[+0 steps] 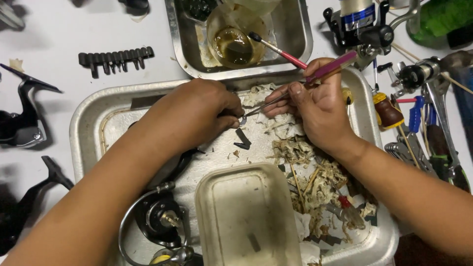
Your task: Disassembling and cleaning small components of a fishing reel using tools like a screwdriver and brush on a tray.
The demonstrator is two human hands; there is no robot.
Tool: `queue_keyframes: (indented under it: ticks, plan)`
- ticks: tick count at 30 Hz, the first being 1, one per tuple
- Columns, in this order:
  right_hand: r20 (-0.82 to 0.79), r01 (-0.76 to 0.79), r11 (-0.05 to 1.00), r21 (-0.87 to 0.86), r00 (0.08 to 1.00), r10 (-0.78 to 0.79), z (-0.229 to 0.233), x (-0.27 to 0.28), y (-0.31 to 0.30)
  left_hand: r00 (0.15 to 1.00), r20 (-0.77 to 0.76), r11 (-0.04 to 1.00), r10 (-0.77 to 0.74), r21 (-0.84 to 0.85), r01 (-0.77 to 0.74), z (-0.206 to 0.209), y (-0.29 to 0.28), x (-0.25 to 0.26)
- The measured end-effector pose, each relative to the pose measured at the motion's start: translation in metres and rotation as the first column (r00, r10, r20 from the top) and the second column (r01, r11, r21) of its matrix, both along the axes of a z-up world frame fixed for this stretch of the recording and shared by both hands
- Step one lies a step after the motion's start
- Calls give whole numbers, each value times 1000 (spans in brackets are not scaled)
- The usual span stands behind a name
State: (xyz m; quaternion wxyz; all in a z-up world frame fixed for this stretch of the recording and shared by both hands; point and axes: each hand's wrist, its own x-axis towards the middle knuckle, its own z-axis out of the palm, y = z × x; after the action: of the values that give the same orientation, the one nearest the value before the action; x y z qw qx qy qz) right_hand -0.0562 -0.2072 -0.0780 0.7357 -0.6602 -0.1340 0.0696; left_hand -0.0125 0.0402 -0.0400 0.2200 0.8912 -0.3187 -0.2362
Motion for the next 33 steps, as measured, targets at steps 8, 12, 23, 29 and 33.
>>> queue_keyframes:
  ticks: [8, 12, 23, 29, 33]
  plan:
    - [-56, 9, 1000, 13, 998, -9, -2, 3, 0, 998, 66, 999, -15, -48, 18, -9, 2, 0]
    - [-73, 30, 1000, 8, 997, -30, 0, 2, 2, 997, 77, 998, -25, -63, 30, -9, 2, 0]
    - [-85, 22, 1000, -11, 996, -23, -1, 4, 0, 994, 107, 996, -35, -81, 44, -11, 2, 0]
    - [-49, 26, 1000, -9, 998, -27, 1, 1, 4, 994, 109, 997, -23, -71, 31, -11, 2, 0]
    - [-38, 30, 999, -22, 999, -31, 3, 0, 6, 988, 143, 989, -58, -126, 77, -14, 4, 1]
